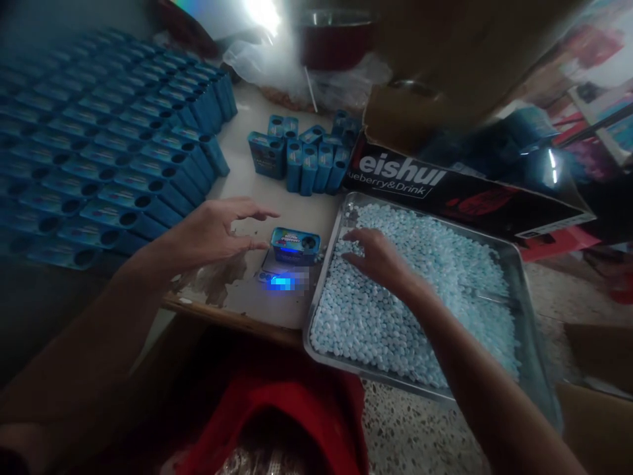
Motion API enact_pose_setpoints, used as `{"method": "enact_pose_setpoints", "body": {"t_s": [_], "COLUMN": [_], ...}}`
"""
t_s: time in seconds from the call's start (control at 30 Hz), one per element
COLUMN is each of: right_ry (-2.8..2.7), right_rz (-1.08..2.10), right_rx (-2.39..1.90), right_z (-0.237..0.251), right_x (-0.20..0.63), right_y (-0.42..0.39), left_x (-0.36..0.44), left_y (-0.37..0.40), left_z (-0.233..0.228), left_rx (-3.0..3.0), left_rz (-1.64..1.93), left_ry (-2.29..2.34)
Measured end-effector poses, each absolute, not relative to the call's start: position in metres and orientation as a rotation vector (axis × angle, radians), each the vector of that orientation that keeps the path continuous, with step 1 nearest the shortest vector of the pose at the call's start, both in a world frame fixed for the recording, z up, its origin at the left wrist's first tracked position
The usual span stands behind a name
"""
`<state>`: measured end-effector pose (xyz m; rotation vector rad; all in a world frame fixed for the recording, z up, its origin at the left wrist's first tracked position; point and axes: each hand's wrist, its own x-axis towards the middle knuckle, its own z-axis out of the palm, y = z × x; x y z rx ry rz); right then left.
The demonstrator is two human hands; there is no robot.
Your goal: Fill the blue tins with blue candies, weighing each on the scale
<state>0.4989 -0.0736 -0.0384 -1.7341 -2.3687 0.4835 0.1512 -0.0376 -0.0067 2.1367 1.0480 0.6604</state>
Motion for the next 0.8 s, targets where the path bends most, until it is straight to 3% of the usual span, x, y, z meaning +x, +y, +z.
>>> {"method": "enact_pose_setpoints", "body": {"t_s": [0.13, 0.27, 0.6, 0.8], "right_ry": [-2.681, -2.733, -2.109, -1.834], "right_rz": [0.354, 0.485, 0.725, 0.812], "right_rx": [-1.756, -1.859, -1.918, -1.677], "right_z": [-0.055, -0.036, -0.026, -0.019], "right_x": [0.495, 0.494, 0.518, 0.499], "right_y": [-0.089, -0.1, -0.109, -0.105], "left_x": [0.163, 0.165, 0.183, 0.191], "left_y": [-0.041, -0.048, -0.056, -0.06], "left_z": [0.004, 0.011, 0.008, 0.007], "left_rx": [2.21, 2.257, 2.497, 2.463], "left_rz": [0.667, 0.653, 0.525, 0.396], "left_ry": [1.043, 1.078, 1.116, 1.167]}}
